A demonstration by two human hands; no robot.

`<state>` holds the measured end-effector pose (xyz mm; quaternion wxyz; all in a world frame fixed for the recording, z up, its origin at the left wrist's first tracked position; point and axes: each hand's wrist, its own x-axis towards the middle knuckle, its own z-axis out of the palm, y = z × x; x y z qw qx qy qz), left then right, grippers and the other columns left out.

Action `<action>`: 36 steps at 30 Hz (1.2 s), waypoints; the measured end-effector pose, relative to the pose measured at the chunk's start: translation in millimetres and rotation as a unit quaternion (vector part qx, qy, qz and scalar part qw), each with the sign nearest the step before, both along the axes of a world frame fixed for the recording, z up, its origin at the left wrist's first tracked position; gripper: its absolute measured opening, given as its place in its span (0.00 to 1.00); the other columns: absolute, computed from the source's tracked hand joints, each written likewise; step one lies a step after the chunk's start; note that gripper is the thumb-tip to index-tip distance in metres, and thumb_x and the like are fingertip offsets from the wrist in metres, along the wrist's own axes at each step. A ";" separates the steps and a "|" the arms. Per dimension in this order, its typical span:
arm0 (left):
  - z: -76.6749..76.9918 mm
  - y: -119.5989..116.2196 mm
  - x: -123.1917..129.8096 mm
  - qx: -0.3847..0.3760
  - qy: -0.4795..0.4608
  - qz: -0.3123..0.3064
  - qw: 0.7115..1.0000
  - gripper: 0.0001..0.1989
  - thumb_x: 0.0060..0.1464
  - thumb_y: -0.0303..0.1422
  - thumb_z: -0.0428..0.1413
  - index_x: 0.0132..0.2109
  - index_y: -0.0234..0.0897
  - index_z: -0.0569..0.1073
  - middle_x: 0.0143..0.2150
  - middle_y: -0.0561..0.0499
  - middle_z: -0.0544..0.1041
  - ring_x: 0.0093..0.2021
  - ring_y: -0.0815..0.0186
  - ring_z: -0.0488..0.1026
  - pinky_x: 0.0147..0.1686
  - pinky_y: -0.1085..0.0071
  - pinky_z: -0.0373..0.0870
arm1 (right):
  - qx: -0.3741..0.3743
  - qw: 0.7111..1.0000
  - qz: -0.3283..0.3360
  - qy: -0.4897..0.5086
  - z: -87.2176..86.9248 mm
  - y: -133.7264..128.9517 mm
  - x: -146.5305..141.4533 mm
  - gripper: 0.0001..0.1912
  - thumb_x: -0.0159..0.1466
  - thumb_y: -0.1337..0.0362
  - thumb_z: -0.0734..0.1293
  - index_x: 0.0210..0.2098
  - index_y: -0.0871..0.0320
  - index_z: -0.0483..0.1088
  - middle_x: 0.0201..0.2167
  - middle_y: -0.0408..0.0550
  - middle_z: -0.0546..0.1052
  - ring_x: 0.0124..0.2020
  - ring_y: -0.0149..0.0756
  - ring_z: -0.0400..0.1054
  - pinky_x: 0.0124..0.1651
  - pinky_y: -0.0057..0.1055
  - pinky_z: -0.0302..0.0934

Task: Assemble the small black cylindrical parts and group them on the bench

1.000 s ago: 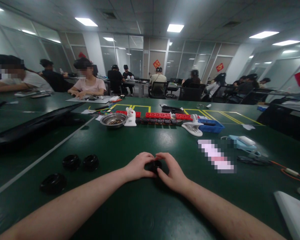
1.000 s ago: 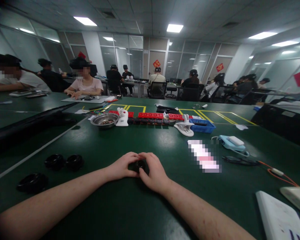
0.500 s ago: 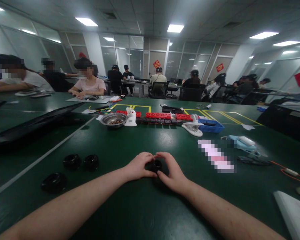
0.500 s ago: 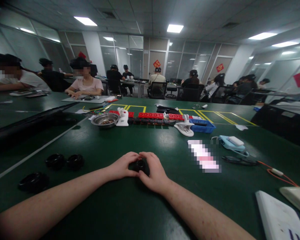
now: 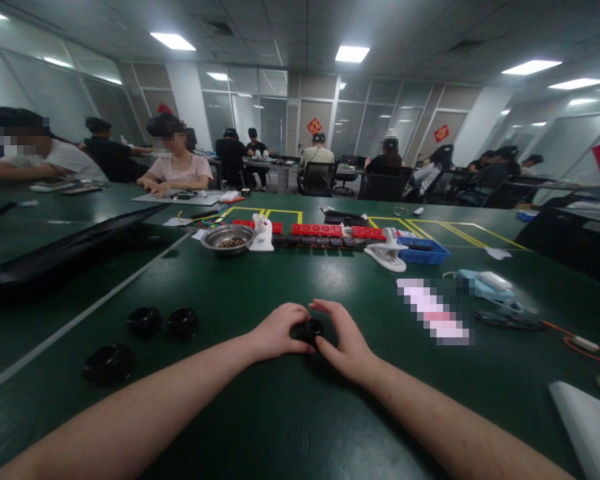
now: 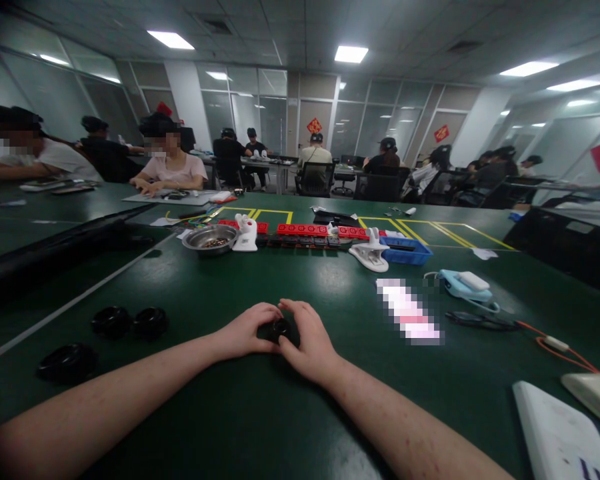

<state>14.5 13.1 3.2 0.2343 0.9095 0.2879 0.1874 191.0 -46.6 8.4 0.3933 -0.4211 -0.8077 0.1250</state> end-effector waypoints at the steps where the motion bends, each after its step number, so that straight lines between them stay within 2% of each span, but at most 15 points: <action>1: -0.2 0.3 0.1 0.001 0.000 -0.002 1.000 0.19 0.41 0.41 0.61 0.40 0.36 0.70 0.45 0.47 0.68 0.48 0.57 0.63 0.48 0.62 0.60 | 0.003 1.000 -0.019 0.002 -0.4 0.3 -0.4 0.27 0.53 0.70 0.62 0.51 0.58 0.54 0.47 0.53 0.65 0.49 0.43 0.59 0.52 0.43 0.55; 4: -0.4 0.4 0.3 0.004 0.001 -0.003 1.000 0.17 0.42 0.41 0.60 0.39 0.36 0.71 0.45 0.47 0.69 0.47 0.58 0.63 0.47 0.63 0.61 | 0.007 0.997 -0.073 0.005 -2.4 1.3 -3.2 0.25 0.52 0.65 0.66 0.48 0.58 0.56 0.42 0.53 0.66 0.45 0.44 0.61 0.47 0.44 0.58; 6: 0.1 -0.2 0.5 0.006 -0.003 -0.004 1.000 0.16 0.42 0.39 0.60 0.39 0.35 0.70 0.44 0.47 0.69 0.46 0.58 0.64 0.47 0.63 0.61 | 0.000 0.996 -0.085 -0.002 -3.1 1.3 -4.9 0.24 0.51 0.64 0.67 0.46 0.58 0.58 0.38 0.51 0.68 0.41 0.43 0.63 0.44 0.43 0.59; 9: 1.4 -1.3 0.5 0.004 -0.006 -0.004 1.000 0.17 0.42 0.37 0.61 0.41 0.36 0.70 0.44 0.47 0.69 0.46 0.59 0.64 0.48 0.63 0.60 | -0.008 0.999 -0.048 -0.004 -2.5 0.6 -4.8 0.22 0.52 0.69 0.64 0.46 0.57 0.58 0.38 0.50 0.69 0.41 0.42 0.64 0.45 0.43 0.59; 12: 1.9 -1.6 0.4 0.001 -0.001 0.003 1.000 0.20 0.41 0.38 0.61 0.42 0.36 0.69 0.45 0.47 0.69 0.47 0.58 0.63 0.48 0.63 0.60 | -0.003 1.000 0.011 0.003 -0.7 -0.3 -2.2 0.26 0.51 0.73 0.60 0.50 0.56 0.55 0.45 0.51 0.67 0.47 0.42 0.61 0.50 0.43 0.56; 14: 1.2 -0.9 0.2 0.003 -0.002 0.002 1.000 0.20 0.41 0.39 0.61 0.41 0.36 0.70 0.45 0.47 0.69 0.47 0.58 0.63 0.48 0.63 0.60 | 0.003 1.000 0.016 0.002 -0.1 -0.4 -1.1 0.27 0.52 0.72 0.60 0.51 0.56 0.54 0.47 0.52 0.65 0.49 0.43 0.59 0.51 0.44 0.55; 19: -1.7 1.9 0.0 0.011 -0.006 -0.009 1.000 0.18 0.42 0.41 0.60 0.39 0.35 0.70 0.44 0.47 0.69 0.47 0.58 0.64 0.47 0.63 0.61 | 0.024 0.998 -0.061 0.009 -2.7 1.6 -3.9 0.24 0.53 0.65 0.65 0.48 0.57 0.56 0.43 0.53 0.66 0.45 0.44 0.61 0.47 0.43 0.58; 22: -2.0 1.8 0.2 0.011 -0.006 -0.010 1.000 0.17 0.43 0.41 0.59 0.39 0.36 0.70 0.44 0.47 0.69 0.46 0.58 0.64 0.47 0.63 0.61 | 0.026 0.997 -0.076 0.003 -4.7 2.7 -6.0 0.24 0.51 0.64 0.68 0.45 0.57 0.58 0.39 0.51 0.67 0.41 0.43 0.62 0.44 0.42 0.59; 26: 0.1 -0.4 0.3 0.004 -0.005 -0.004 1.000 0.18 0.42 0.39 0.61 0.40 0.37 0.70 0.45 0.48 0.69 0.47 0.58 0.64 0.47 0.63 0.61 | 0.014 0.999 -0.048 0.004 -3.8 1.3 -4.1 0.21 0.53 0.68 0.64 0.46 0.57 0.57 0.37 0.49 0.68 0.40 0.40 0.63 0.45 0.41 0.59; 30: 1.4 -1.0 0.4 0.003 -0.006 0.001 1.000 0.19 0.41 0.40 0.61 0.41 0.37 0.70 0.44 0.48 0.69 0.47 0.58 0.64 0.47 0.63 0.61 | 0.027 1.000 -0.003 0.010 -1.3 -1.3 -1.0 0.25 0.53 0.71 0.61 0.50 0.57 0.55 0.45 0.51 0.66 0.47 0.41 0.60 0.50 0.42 0.56; 36: -0.8 0.1 1.0 0.012 -0.003 0.001 1.000 0.17 0.41 0.40 0.61 0.38 0.36 0.70 0.43 0.48 0.69 0.45 0.59 0.64 0.45 0.64 0.62 | 0.034 0.996 -0.080 0.013 -3.6 1.8 -4.2 0.24 0.52 0.65 0.66 0.47 0.57 0.57 0.41 0.52 0.67 0.43 0.43 0.62 0.46 0.42 0.58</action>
